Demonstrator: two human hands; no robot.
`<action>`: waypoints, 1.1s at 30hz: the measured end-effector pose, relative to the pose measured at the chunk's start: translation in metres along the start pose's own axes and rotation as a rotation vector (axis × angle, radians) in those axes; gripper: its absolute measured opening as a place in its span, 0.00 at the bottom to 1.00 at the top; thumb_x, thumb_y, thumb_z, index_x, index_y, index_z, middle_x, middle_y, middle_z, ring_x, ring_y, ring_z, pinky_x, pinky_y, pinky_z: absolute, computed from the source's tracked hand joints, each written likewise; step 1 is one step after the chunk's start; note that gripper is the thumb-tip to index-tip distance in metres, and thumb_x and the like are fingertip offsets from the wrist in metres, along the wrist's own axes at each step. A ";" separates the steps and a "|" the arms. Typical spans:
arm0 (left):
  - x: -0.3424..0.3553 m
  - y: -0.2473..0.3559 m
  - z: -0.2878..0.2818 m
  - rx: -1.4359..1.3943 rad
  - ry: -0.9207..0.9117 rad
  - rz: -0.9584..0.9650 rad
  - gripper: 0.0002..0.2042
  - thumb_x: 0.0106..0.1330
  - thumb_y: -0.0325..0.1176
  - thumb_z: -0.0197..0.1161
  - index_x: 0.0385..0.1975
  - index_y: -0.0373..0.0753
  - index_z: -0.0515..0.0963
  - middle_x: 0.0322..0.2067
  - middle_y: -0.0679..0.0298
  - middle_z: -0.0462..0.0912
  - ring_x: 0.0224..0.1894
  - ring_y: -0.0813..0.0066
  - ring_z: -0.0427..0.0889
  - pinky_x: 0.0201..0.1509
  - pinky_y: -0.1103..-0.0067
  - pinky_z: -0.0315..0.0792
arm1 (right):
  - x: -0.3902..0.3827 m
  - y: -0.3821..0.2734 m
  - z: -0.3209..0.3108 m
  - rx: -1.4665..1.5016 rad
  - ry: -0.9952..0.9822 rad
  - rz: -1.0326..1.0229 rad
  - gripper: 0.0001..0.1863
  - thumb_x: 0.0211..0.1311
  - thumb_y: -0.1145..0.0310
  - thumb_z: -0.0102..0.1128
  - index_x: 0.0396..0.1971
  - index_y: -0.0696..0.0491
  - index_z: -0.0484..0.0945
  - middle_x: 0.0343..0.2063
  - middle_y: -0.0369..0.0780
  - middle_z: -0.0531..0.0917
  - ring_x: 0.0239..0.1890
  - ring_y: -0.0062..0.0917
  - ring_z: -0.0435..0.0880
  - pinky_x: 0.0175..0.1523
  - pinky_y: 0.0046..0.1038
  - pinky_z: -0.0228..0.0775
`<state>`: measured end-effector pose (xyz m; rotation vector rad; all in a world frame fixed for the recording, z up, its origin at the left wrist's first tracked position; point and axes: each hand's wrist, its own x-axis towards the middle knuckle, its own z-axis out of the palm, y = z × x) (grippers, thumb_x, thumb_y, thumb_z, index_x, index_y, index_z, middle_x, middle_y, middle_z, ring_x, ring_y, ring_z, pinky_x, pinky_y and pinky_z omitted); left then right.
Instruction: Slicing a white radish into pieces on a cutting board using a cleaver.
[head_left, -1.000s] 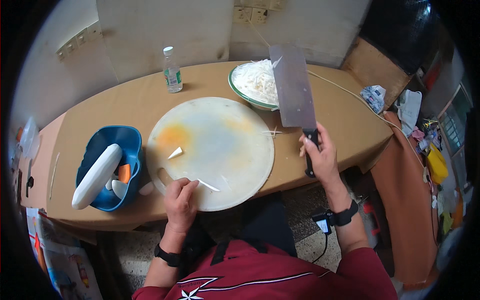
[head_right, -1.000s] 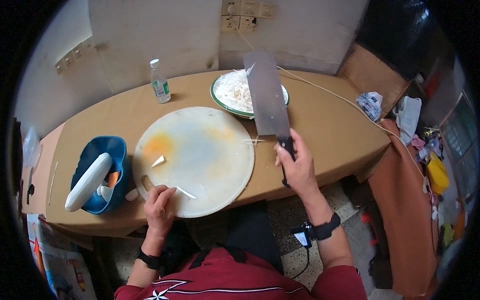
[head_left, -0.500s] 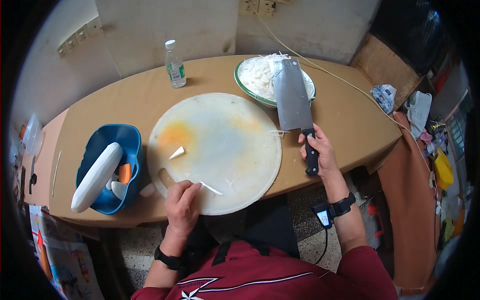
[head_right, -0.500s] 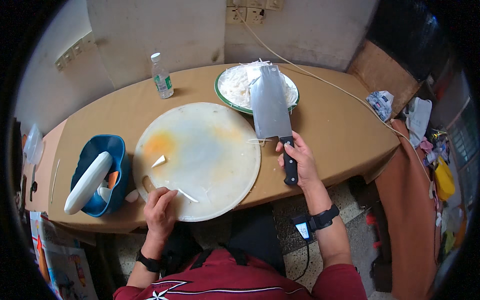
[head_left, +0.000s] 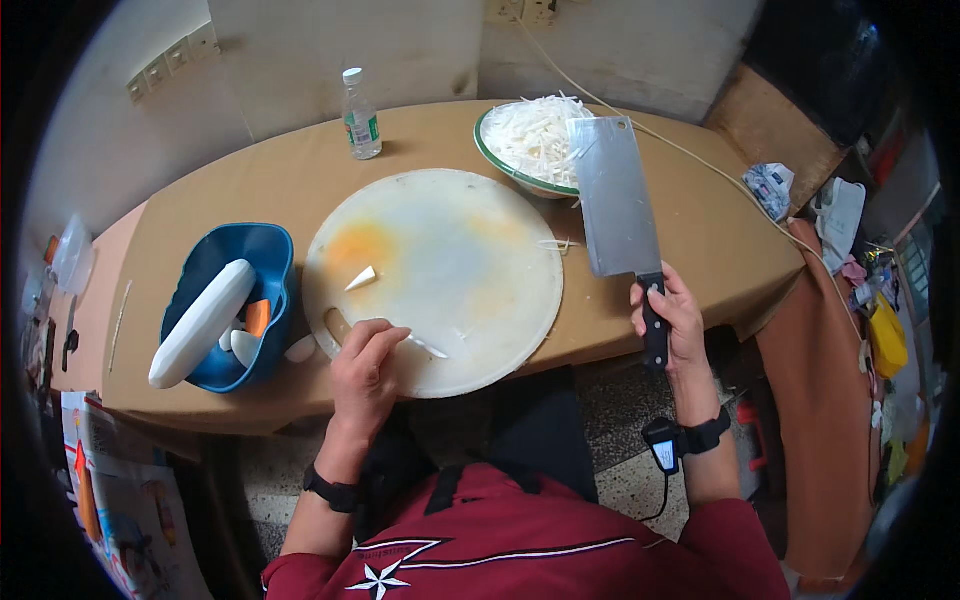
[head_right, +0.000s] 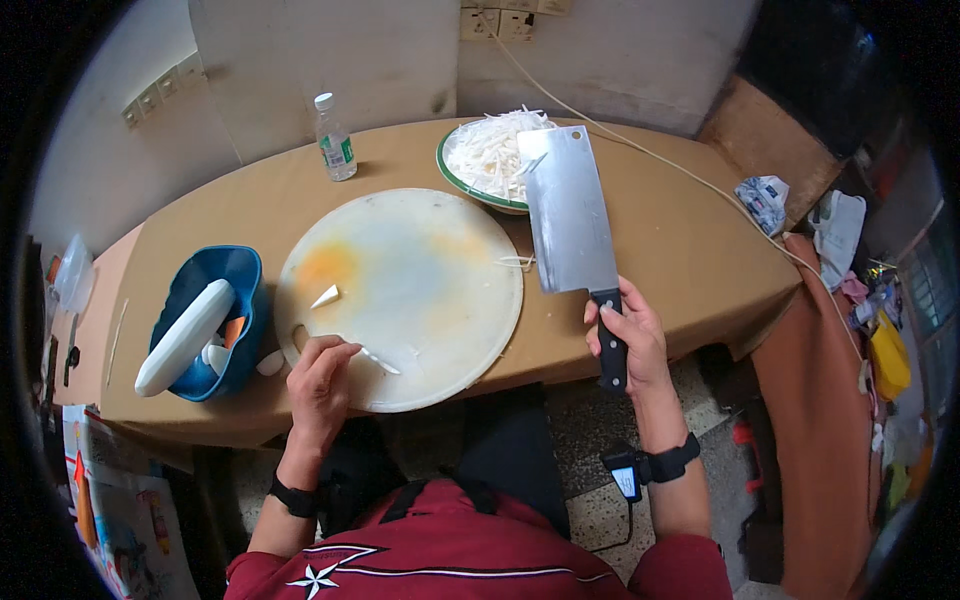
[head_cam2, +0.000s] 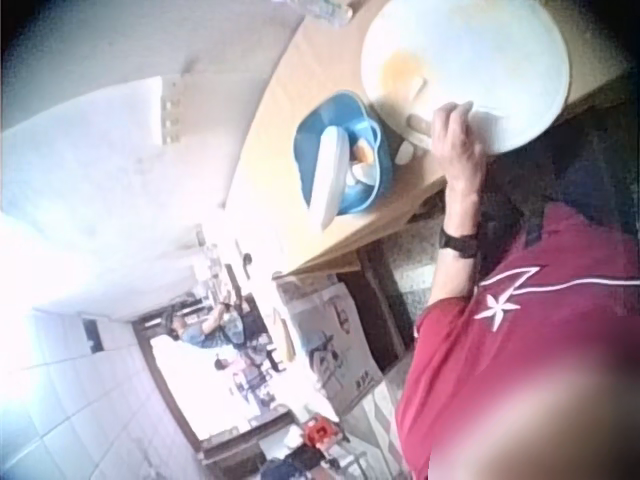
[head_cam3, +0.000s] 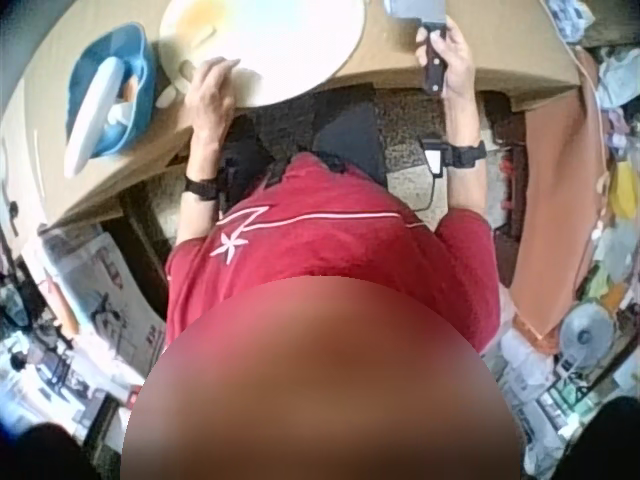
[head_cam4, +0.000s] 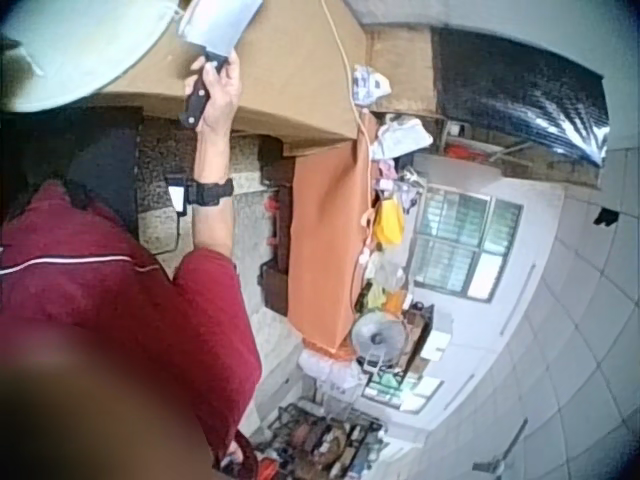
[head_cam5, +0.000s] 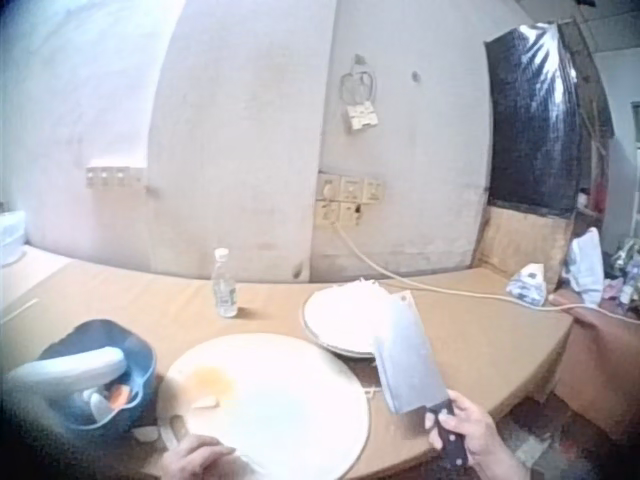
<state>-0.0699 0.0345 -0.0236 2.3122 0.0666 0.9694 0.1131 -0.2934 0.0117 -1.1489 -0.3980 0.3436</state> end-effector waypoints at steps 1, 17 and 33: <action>0.003 0.002 0.001 -0.006 -0.016 0.017 0.14 0.54 0.13 0.58 0.37 0.38 0.81 0.36 0.57 0.79 0.38 0.57 0.81 0.41 0.71 0.75 | -0.005 -0.004 0.004 -0.014 -0.016 0.016 0.25 0.64 0.72 0.58 0.61 0.59 0.66 0.33 0.45 0.78 0.21 0.22 0.76 0.27 0.20 0.72; 0.040 0.034 0.043 0.277 -0.512 -0.002 0.41 0.67 0.60 0.53 0.71 0.37 0.52 0.72 0.53 0.51 0.75 0.56 0.48 0.73 0.49 0.41 | -0.047 -0.008 0.063 -0.326 -0.293 0.333 0.27 0.64 0.75 0.58 0.62 0.64 0.66 0.31 0.40 0.77 0.24 0.18 0.76 0.30 0.19 0.70; 0.024 0.022 0.023 0.364 -0.439 -0.022 0.31 0.67 0.48 0.59 0.67 0.41 0.63 0.67 0.58 0.64 0.73 0.59 0.55 0.73 0.51 0.44 | -0.056 -0.026 0.053 -0.498 -0.172 0.244 0.26 0.63 0.79 0.57 0.62 0.64 0.66 0.31 0.38 0.79 0.25 0.15 0.76 0.31 0.17 0.70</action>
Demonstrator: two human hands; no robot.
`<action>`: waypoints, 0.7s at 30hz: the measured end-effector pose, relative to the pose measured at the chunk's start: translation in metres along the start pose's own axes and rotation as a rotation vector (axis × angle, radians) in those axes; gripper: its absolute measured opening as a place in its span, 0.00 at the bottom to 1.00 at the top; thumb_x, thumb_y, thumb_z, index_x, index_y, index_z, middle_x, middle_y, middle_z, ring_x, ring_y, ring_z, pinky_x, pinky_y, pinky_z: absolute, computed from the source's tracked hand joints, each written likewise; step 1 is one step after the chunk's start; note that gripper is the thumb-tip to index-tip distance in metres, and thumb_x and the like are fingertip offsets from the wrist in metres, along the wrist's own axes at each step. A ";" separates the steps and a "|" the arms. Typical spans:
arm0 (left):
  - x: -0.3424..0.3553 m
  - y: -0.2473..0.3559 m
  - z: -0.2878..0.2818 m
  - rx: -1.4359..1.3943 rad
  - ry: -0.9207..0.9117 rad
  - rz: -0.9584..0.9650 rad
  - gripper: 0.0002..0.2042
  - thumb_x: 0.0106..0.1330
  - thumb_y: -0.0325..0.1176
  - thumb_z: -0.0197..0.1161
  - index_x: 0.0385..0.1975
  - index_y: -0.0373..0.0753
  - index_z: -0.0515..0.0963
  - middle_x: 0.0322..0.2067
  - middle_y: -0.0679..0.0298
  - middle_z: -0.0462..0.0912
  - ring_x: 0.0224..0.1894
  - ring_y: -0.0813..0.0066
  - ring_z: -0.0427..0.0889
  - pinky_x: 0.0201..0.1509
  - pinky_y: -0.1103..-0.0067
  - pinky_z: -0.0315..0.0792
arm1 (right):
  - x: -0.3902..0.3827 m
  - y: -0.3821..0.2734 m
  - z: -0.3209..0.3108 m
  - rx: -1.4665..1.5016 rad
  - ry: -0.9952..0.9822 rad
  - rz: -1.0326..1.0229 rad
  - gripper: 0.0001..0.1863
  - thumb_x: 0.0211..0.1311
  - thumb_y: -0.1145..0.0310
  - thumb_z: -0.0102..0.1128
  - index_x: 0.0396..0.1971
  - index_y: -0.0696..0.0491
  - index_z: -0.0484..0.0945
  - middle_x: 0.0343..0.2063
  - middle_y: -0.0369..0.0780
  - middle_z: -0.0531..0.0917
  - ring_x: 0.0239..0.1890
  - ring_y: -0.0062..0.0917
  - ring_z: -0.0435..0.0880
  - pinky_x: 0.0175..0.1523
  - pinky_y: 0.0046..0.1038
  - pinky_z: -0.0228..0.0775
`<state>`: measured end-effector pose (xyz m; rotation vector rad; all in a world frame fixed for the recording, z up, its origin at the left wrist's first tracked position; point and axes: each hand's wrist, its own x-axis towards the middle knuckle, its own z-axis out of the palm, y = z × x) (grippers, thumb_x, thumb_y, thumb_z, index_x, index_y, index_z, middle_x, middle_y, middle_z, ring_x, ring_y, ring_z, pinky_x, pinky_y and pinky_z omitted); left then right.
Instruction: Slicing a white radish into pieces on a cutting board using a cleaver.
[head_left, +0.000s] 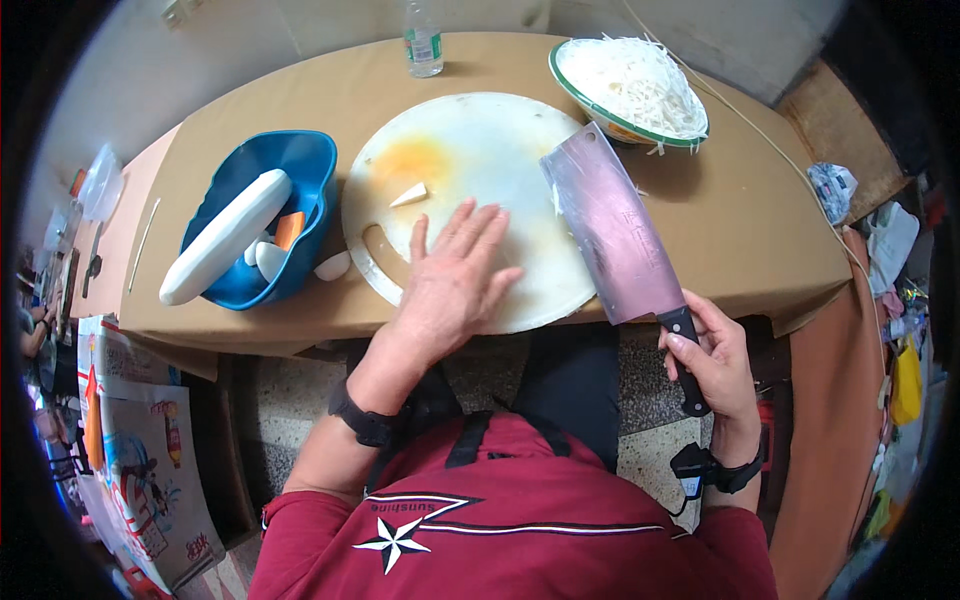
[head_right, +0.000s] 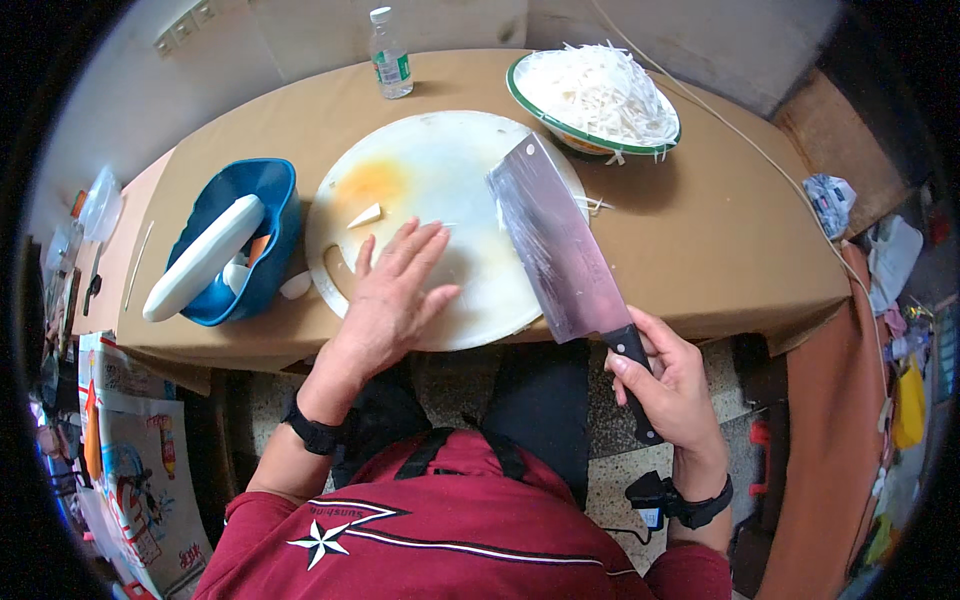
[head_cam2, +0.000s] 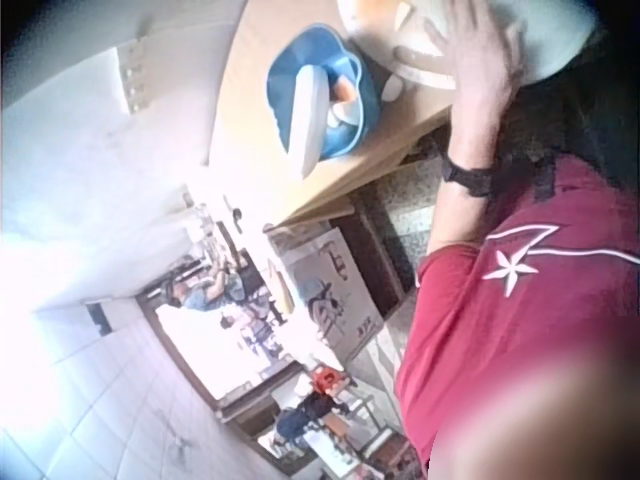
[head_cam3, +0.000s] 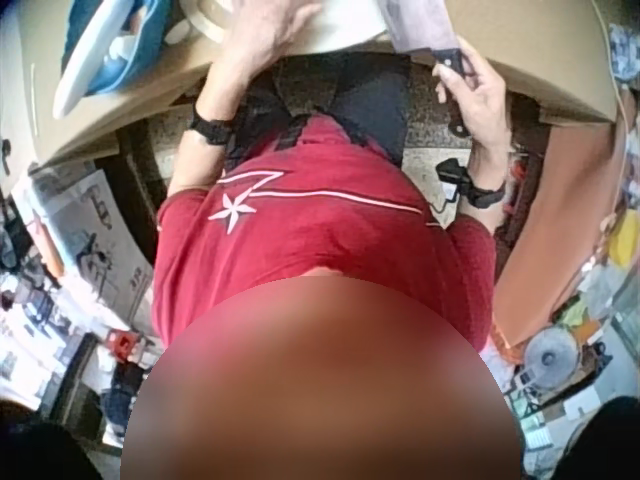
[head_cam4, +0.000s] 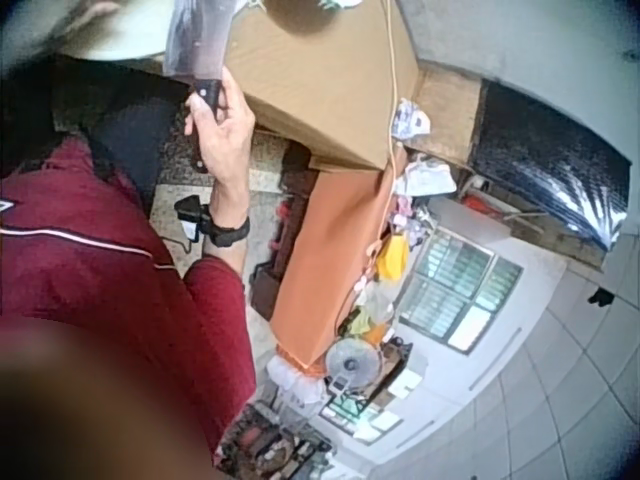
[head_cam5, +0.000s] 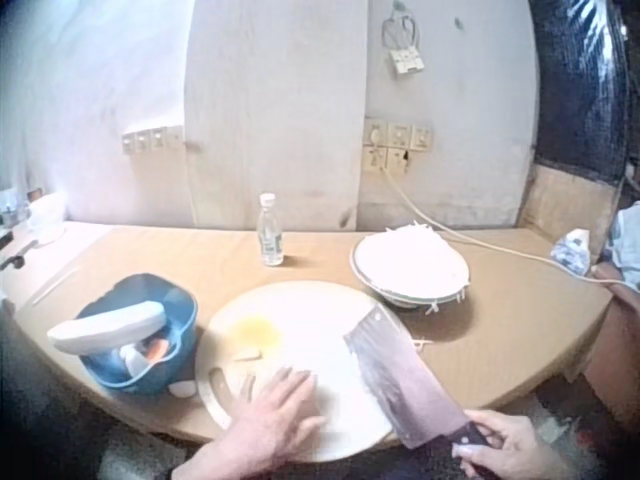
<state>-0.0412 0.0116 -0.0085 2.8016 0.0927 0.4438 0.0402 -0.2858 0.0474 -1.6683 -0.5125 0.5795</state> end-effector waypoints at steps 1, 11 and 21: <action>-0.001 0.006 0.002 0.002 -0.001 -0.005 0.31 0.67 0.48 0.59 0.67 0.41 0.63 0.67 0.58 0.64 0.73 0.59 0.55 0.73 0.51 0.44 | 0.001 0.000 0.002 0.050 -0.011 0.014 0.27 0.63 0.78 0.58 0.62 0.64 0.66 0.31 0.39 0.79 0.25 0.16 0.76 0.31 0.17 0.70; 0.008 0.023 0.013 0.084 -0.173 0.038 0.44 0.65 0.66 0.48 0.69 0.33 0.58 0.71 0.54 0.55 0.75 0.57 0.49 0.73 0.46 0.38 | 0.003 0.010 0.010 0.175 -0.057 0.088 0.27 0.64 0.76 0.58 0.63 0.64 0.65 0.31 0.40 0.79 0.24 0.17 0.77 0.29 0.18 0.71; 0.002 0.010 0.010 0.066 -0.080 0.024 0.34 0.68 0.54 0.55 0.68 0.40 0.61 0.70 0.60 0.58 0.74 0.59 0.51 0.73 0.47 0.39 | -0.008 -0.009 -0.001 -0.635 0.197 -0.329 0.23 0.58 0.80 0.60 0.56 0.61 0.74 0.34 0.44 0.82 0.33 0.25 0.82 0.41 0.25 0.73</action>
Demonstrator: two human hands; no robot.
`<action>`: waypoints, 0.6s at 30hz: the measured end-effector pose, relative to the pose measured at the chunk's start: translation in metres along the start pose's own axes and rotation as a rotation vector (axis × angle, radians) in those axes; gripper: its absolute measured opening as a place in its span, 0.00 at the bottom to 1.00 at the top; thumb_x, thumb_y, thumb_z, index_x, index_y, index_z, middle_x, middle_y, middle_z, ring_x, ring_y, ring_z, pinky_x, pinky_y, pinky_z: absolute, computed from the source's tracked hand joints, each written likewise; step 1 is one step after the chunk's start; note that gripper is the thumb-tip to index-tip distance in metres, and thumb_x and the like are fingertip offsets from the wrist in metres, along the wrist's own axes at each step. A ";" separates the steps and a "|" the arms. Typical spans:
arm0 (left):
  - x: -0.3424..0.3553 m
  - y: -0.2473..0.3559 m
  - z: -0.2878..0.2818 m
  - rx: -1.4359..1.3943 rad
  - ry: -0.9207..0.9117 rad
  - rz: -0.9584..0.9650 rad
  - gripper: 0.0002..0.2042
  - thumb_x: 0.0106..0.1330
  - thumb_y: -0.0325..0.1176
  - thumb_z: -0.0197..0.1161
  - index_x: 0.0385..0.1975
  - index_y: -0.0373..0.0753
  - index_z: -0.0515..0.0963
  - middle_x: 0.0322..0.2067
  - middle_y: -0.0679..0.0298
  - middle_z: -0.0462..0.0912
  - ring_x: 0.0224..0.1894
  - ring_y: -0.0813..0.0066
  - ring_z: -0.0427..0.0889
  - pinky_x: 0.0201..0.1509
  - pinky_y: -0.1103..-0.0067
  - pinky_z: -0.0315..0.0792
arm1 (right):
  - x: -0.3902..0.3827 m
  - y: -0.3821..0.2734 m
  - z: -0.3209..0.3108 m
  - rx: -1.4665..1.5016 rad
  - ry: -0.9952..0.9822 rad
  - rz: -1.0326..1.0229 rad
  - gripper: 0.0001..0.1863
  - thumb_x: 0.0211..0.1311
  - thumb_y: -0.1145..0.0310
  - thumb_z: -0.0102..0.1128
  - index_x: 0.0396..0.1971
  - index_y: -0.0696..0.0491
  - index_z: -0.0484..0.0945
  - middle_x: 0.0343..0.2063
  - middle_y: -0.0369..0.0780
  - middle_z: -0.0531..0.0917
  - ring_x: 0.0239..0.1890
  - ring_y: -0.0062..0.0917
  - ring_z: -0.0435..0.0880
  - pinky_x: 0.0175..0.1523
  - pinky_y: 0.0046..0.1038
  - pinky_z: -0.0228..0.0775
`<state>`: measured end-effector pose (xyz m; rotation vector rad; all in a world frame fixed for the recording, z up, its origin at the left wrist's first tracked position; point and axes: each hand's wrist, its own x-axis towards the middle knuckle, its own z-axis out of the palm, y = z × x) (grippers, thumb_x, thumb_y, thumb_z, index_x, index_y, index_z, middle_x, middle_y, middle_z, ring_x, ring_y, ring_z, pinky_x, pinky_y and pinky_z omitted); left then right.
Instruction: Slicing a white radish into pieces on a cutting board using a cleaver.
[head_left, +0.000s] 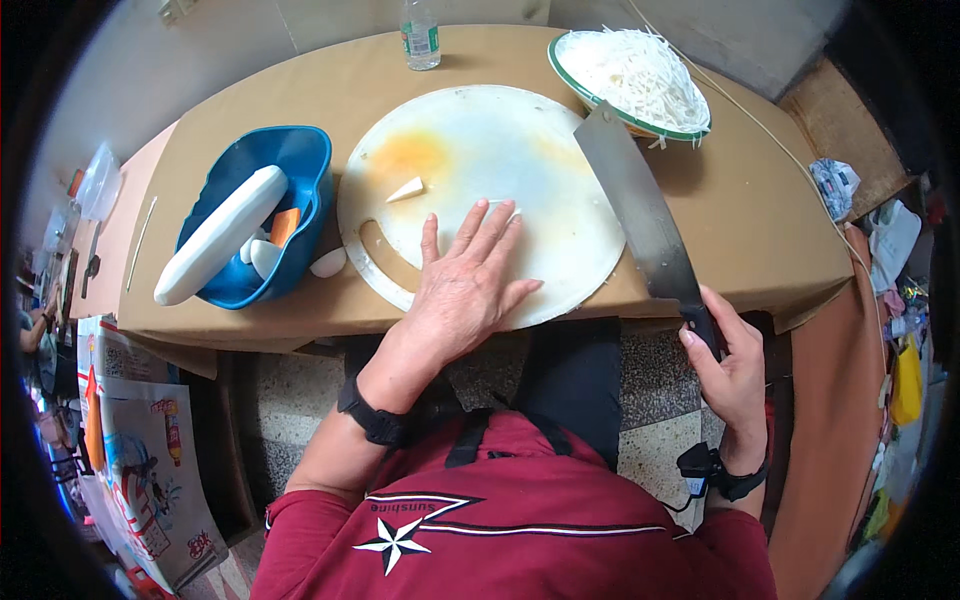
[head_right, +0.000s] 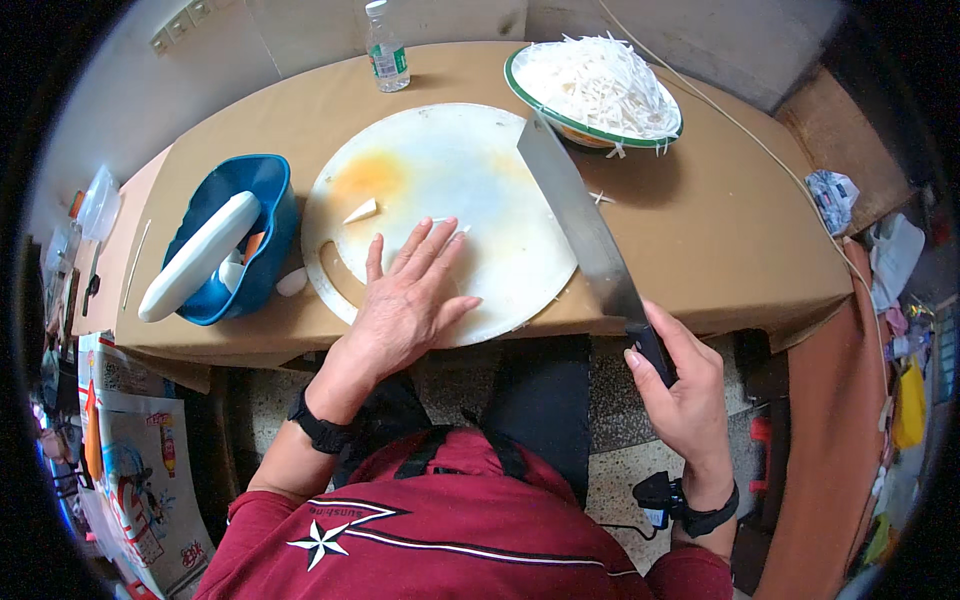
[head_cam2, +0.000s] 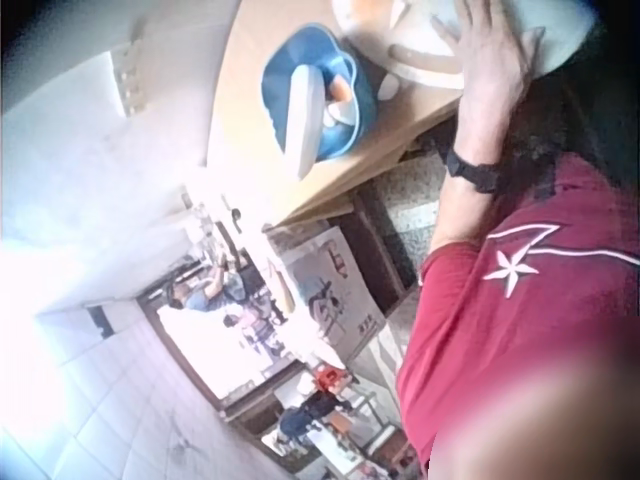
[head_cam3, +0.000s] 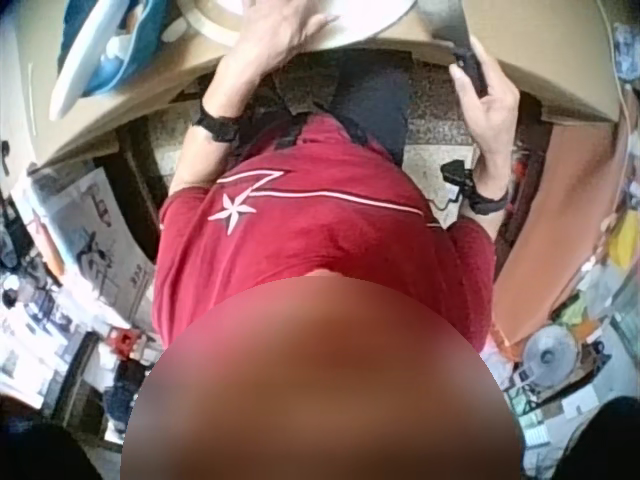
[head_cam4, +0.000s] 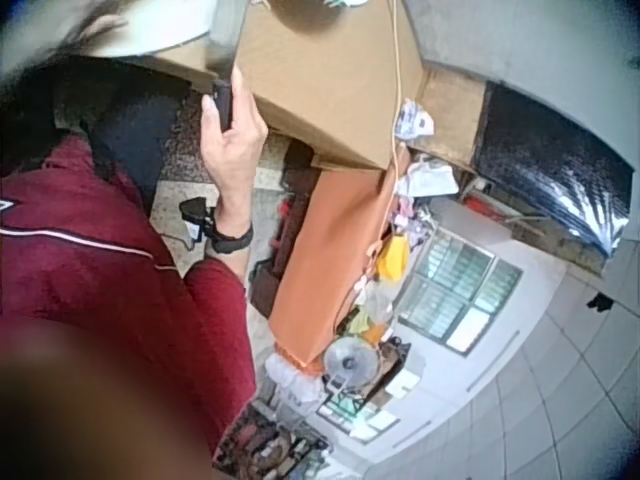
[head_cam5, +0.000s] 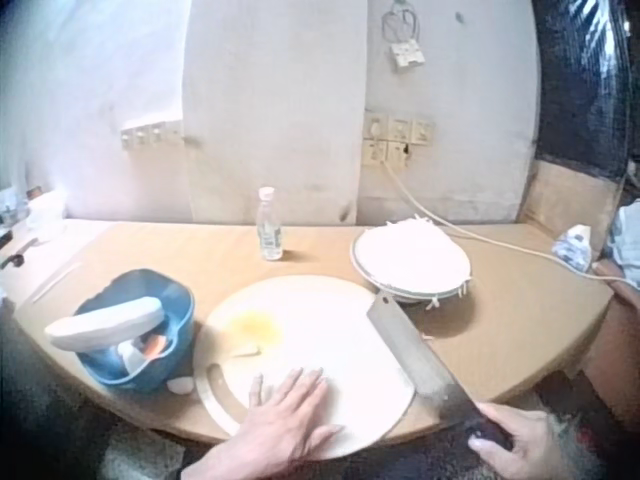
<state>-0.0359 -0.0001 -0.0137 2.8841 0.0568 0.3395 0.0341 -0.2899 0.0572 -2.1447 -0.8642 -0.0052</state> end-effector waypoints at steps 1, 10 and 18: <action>-0.002 -0.003 0.000 0.001 0.025 -0.009 0.32 0.68 0.50 0.57 0.68 0.41 0.62 0.70 0.61 0.59 0.74 0.60 0.52 0.73 0.48 0.40 | 0.002 -0.001 0.002 -0.002 0.003 0.002 0.23 0.58 0.80 0.60 0.56 0.61 0.74 0.34 0.44 0.82 0.33 0.25 0.82 0.41 0.25 0.73; -0.017 -0.036 -0.002 -0.073 0.308 -0.077 0.22 0.65 0.36 0.63 0.59 0.41 0.73 0.64 0.56 0.68 0.70 0.54 0.61 0.70 0.54 0.54 | 0.035 0.000 0.045 -0.699 0.011 -0.320 0.27 0.56 0.77 0.58 0.58 0.48 0.75 0.29 0.41 0.75 0.28 0.33 0.80 0.35 0.34 0.74; -0.016 -0.041 0.009 -0.110 0.402 -0.021 0.19 0.61 0.32 0.65 0.53 0.38 0.78 0.59 0.54 0.73 0.67 0.50 0.64 0.68 0.58 0.58 | 0.065 0.018 0.094 -0.813 -0.016 -0.376 0.28 0.56 0.76 0.54 0.60 0.50 0.72 0.32 0.43 0.73 0.28 0.33 0.79 0.33 0.34 0.75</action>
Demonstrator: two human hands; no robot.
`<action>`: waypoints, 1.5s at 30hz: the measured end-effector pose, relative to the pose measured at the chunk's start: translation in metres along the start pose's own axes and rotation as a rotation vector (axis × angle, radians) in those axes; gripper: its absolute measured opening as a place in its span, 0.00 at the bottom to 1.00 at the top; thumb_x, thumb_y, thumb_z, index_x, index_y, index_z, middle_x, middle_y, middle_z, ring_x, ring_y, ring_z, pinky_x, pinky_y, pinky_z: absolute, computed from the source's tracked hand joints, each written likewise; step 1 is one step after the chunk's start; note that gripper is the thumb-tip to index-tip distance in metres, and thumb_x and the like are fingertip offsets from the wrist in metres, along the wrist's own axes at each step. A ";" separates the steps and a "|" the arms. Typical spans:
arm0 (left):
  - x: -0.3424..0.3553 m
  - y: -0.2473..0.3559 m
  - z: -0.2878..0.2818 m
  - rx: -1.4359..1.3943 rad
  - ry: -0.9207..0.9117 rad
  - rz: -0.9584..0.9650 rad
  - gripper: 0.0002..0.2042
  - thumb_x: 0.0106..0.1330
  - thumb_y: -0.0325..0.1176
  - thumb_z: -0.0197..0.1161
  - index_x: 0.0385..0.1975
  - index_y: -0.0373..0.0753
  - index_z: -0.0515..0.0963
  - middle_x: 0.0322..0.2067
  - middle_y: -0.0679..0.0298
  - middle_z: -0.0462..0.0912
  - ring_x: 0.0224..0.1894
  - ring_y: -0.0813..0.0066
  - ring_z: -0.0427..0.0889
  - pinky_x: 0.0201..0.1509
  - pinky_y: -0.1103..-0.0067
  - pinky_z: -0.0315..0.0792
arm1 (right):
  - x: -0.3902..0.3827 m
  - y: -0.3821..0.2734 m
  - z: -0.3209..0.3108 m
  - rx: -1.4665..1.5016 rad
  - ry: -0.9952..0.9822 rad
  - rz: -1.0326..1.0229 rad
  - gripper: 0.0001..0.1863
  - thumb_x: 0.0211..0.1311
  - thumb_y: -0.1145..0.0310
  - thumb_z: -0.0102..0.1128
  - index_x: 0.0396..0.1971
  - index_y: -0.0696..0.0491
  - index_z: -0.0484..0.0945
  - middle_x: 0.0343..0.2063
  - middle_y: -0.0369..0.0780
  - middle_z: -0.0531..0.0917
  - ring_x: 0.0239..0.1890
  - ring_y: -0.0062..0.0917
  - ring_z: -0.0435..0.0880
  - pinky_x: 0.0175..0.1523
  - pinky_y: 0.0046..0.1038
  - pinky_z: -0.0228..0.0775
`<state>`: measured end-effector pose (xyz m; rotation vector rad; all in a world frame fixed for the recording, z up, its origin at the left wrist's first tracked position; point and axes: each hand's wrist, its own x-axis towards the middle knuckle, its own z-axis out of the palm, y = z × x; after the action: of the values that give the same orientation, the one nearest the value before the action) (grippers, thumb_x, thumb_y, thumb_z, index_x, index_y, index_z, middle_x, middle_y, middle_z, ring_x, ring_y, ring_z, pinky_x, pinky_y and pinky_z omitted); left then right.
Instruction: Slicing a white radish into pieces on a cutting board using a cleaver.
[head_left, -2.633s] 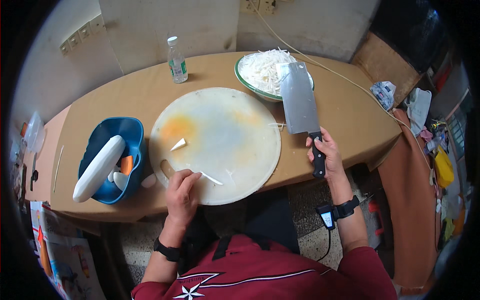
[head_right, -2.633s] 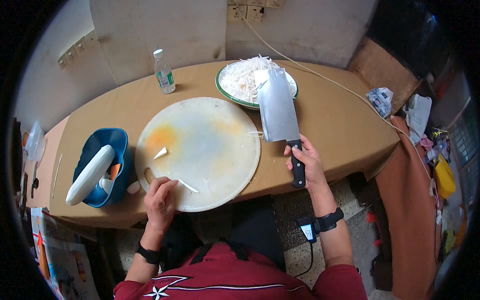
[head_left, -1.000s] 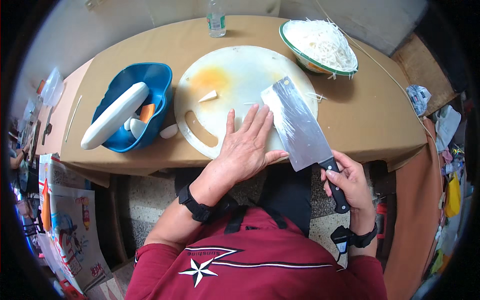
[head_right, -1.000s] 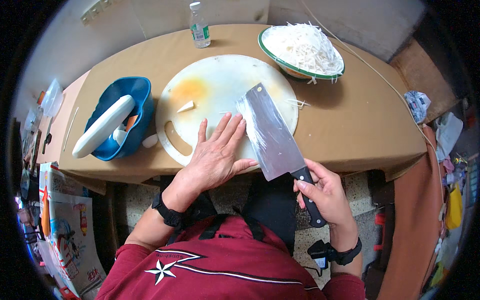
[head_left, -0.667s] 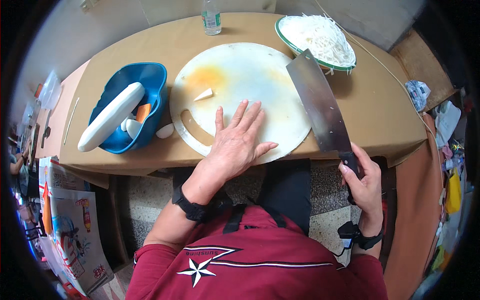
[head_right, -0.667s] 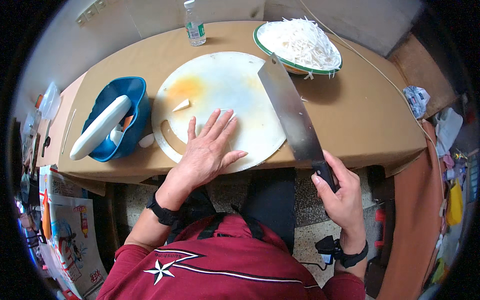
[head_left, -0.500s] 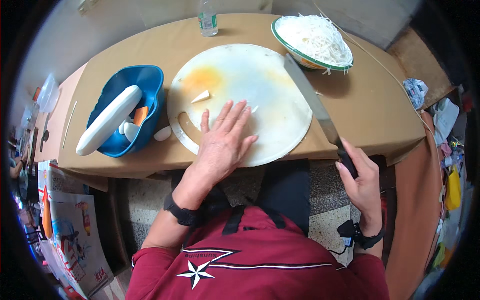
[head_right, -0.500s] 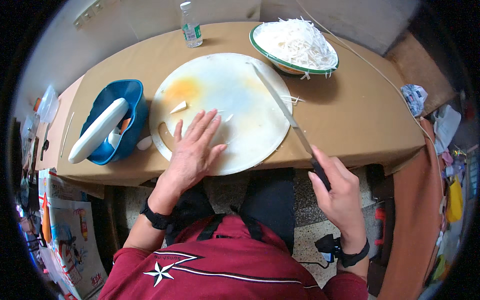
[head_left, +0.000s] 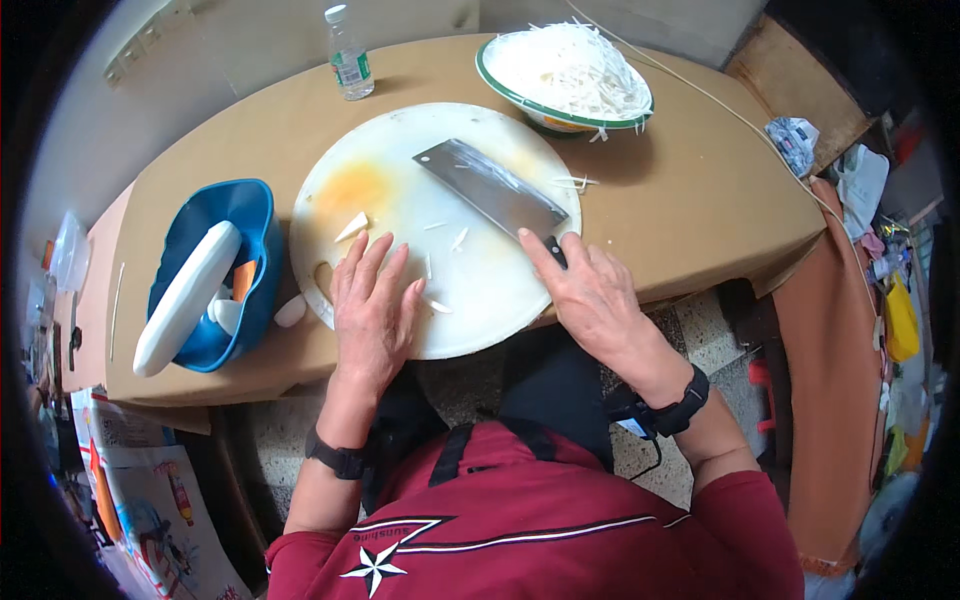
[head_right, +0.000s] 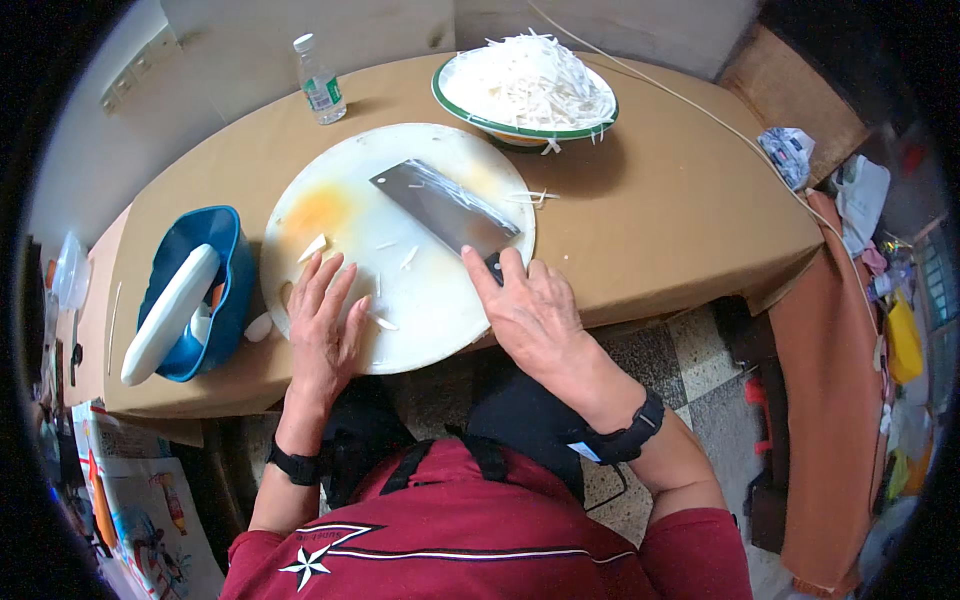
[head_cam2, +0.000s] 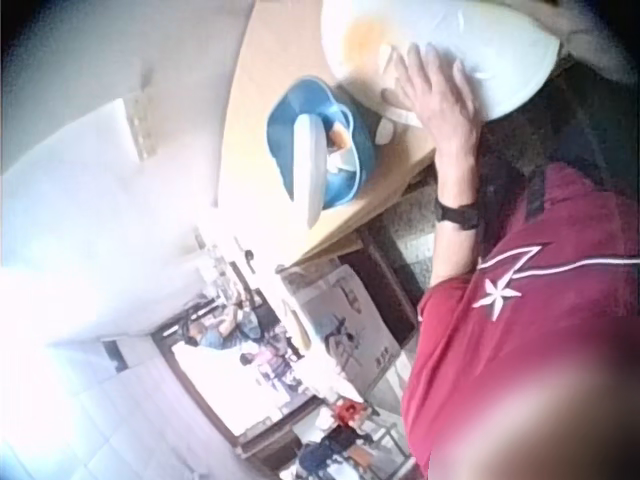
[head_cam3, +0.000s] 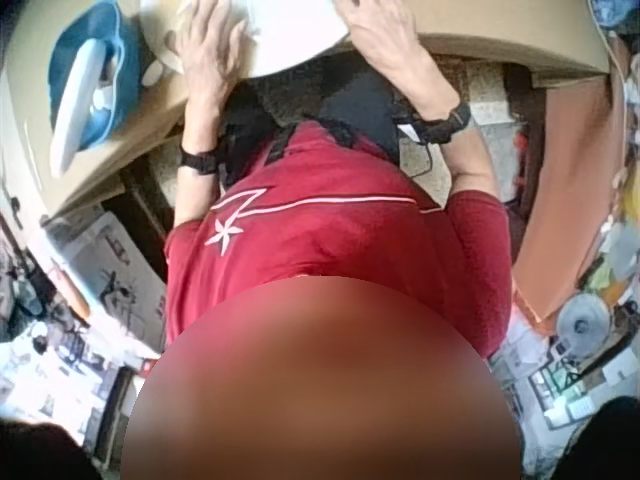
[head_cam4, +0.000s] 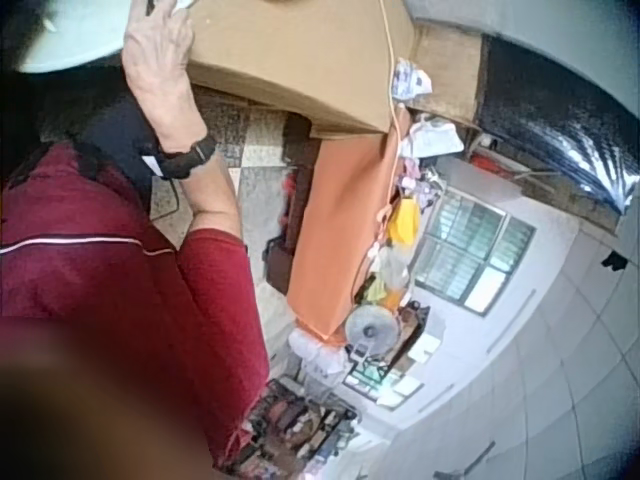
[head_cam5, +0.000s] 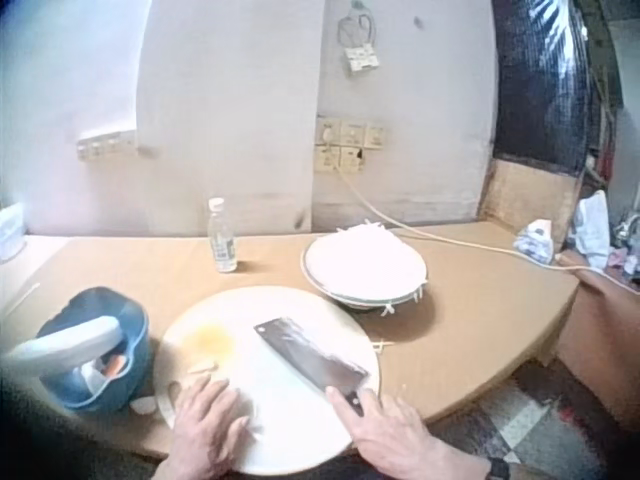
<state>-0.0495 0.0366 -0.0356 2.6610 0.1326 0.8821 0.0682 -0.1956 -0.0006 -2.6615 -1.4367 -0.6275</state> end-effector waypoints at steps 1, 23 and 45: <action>0.000 0.001 -0.001 -0.004 -0.002 0.005 0.19 0.61 0.32 0.65 0.53 0.38 0.78 0.59 0.54 0.73 0.67 0.50 0.64 0.68 0.58 0.58 | 0.000 0.000 0.000 -0.003 -0.001 0.006 0.28 0.56 0.76 0.54 0.60 0.50 0.72 0.32 0.43 0.73 0.28 0.33 0.79 0.33 0.34 0.75; 0.001 0.010 -0.008 0.011 -0.056 -0.048 0.16 0.58 0.24 0.65 0.48 0.36 0.79 0.55 0.53 0.76 0.63 0.46 0.69 0.64 0.59 0.65 | 0.039 0.104 0.054 0.352 -0.011 0.238 0.11 0.61 0.70 0.58 0.43 0.55 0.78 0.44 0.43 0.76 0.48 0.41 0.75 0.51 0.41 0.72; 0.001 0.013 -0.009 -0.026 -0.056 -0.047 0.12 0.59 0.25 0.63 0.44 0.35 0.81 0.53 0.53 0.78 0.63 0.48 0.70 0.65 0.61 0.65 | 0.055 0.124 0.039 1.804 0.318 0.647 0.07 0.65 0.76 0.59 0.41 0.56 0.81 0.42 0.38 0.84 0.41 0.18 0.83 0.39 0.18 0.74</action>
<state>-0.0544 0.0277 -0.0236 2.6451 0.1679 0.7883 0.2084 -0.2132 0.0026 -1.2175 -0.3819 0.2853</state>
